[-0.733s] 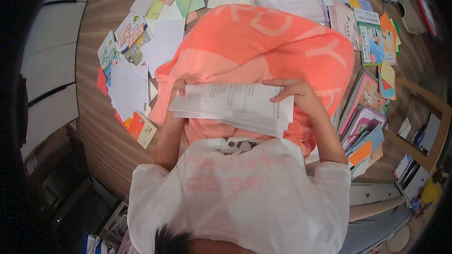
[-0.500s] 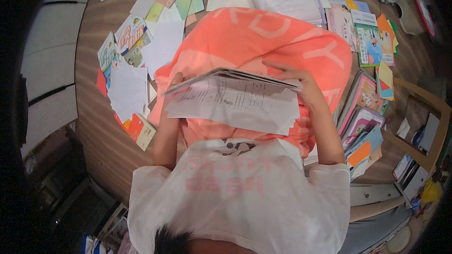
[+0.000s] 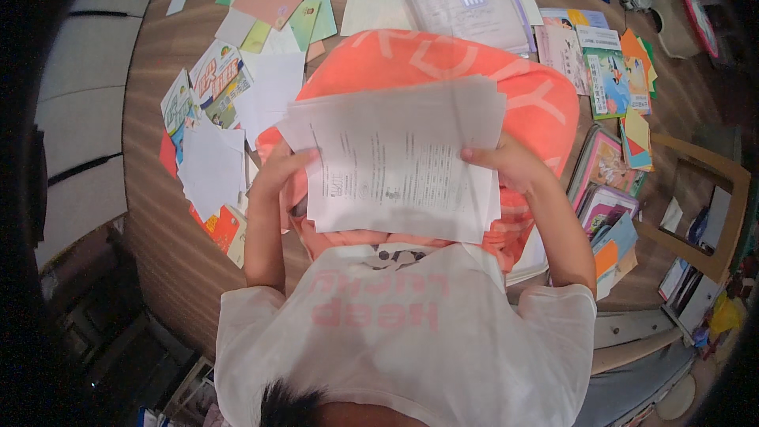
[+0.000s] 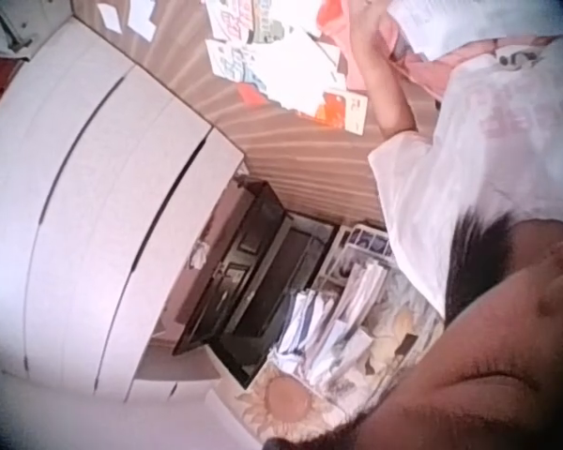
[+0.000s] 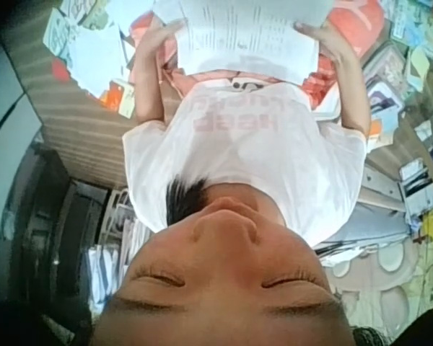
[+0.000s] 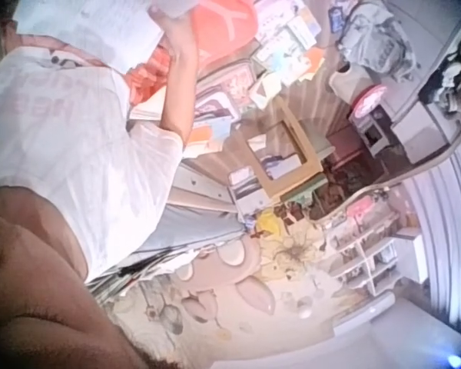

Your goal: Organizing and filing various school documents and papers into a plastic file folder.

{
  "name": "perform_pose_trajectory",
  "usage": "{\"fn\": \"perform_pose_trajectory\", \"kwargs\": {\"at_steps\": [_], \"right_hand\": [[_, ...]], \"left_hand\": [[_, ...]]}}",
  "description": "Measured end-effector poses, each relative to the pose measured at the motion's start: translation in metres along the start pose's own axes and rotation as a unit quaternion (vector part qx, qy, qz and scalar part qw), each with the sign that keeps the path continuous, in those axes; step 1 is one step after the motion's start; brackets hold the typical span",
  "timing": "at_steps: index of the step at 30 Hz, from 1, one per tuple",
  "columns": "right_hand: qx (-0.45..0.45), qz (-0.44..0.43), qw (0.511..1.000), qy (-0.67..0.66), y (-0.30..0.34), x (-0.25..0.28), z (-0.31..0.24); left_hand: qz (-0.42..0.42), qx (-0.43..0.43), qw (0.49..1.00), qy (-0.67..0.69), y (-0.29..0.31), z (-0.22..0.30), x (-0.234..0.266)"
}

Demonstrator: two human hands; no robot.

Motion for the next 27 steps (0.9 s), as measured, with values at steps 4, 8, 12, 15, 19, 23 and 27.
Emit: {"fn": "perform_pose_trajectory", "kwargs": {"at_steps": [4, 8, 12, 15, 19, 23, 27], "right_hand": [[0.069, 0.044, 0.995, 0.055, -0.003, -0.002, 0.013], [0.129, 0.107, 0.98, 0.103, -0.005, -0.016, 0.004], [0.269, 0.013, 0.902, 0.338, -0.007, -0.055, -0.051], [0.354, -0.02, 0.875, 0.331, -0.009, -0.061, -0.081], [0.374, -0.053, 0.83, 0.41, -0.014, -0.046, -0.119], [0.38, -0.032, 0.852, 0.358, -0.029, -0.006, -0.151], [0.347, 0.244, 0.856, 0.295, -0.059, 0.057, -0.156]], "left_hand": [[0.064, -0.085, 0.994, -0.026, -0.013, 0.038, -0.02], [0.238, -0.212, 0.948, 0.011, -0.008, 0.068, -0.03], [0.165, -0.297, 0.938, 0.075, -0.013, 0.076, 0.009], [0.142, -0.153, 0.963, -0.17, -0.032, 0.072, 0.027], [-0.033, -0.212, 0.977, -0.002, -0.047, 0.107, 0.039], [-0.105, -0.219, 0.964, -0.11, -0.1, 0.141, 0.022], [0.066, -0.205, 0.967, -0.139, -0.179, 0.143, -0.019]]}}
Point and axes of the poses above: each hand's wrist, its own y-axis away from the middle knuckle, its own x-axis out of the back of the hand, z = x × y, the point moved 3 cm from there along -y, towards the middle knuckle, and after that the axes turned 3 degrees about -z, right-handed, at the moved point
